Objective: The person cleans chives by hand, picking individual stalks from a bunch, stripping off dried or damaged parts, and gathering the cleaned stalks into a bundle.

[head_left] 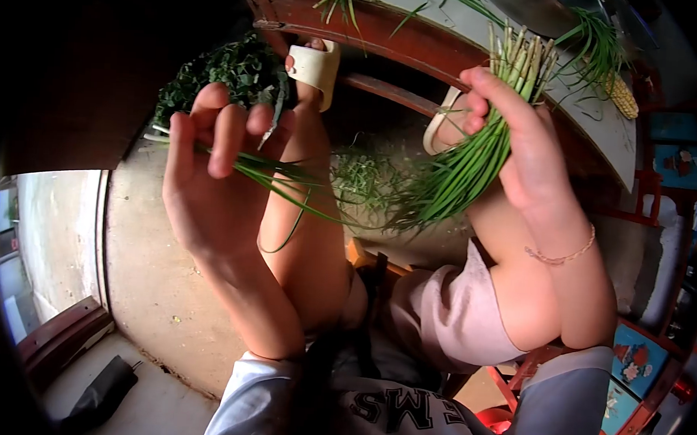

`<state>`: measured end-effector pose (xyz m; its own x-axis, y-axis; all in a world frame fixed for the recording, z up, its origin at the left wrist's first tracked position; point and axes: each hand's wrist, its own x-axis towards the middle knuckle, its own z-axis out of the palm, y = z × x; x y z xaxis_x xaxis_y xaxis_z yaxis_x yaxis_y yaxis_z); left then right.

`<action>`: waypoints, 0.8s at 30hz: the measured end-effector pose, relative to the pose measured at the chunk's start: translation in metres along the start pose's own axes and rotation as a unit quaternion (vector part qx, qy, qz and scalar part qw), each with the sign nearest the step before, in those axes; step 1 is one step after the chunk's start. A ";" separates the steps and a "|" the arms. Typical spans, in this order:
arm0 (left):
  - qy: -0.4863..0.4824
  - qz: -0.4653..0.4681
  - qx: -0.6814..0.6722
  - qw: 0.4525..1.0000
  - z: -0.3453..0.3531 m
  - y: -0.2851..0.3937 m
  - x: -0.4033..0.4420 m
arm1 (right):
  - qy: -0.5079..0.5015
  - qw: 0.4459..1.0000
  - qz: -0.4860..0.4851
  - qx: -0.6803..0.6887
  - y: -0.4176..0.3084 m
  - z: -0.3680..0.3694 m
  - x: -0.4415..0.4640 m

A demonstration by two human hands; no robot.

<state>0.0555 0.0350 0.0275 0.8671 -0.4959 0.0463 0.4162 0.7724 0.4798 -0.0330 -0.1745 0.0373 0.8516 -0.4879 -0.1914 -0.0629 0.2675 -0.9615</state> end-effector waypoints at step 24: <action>0.088 0.019 -0.206 0.974 -0.078 0.055 -0.032 | -0.169 0.964 0.039 -0.203 0.038 0.035 -0.029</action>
<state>0.0722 0.1244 -0.0162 0.9023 -0.4165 -0.1114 0.4263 0.9004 0.0873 -0.0415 -0.1212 0.0136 0.9527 -0.1618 -0.2573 -0.2737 -0.0886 -0.9577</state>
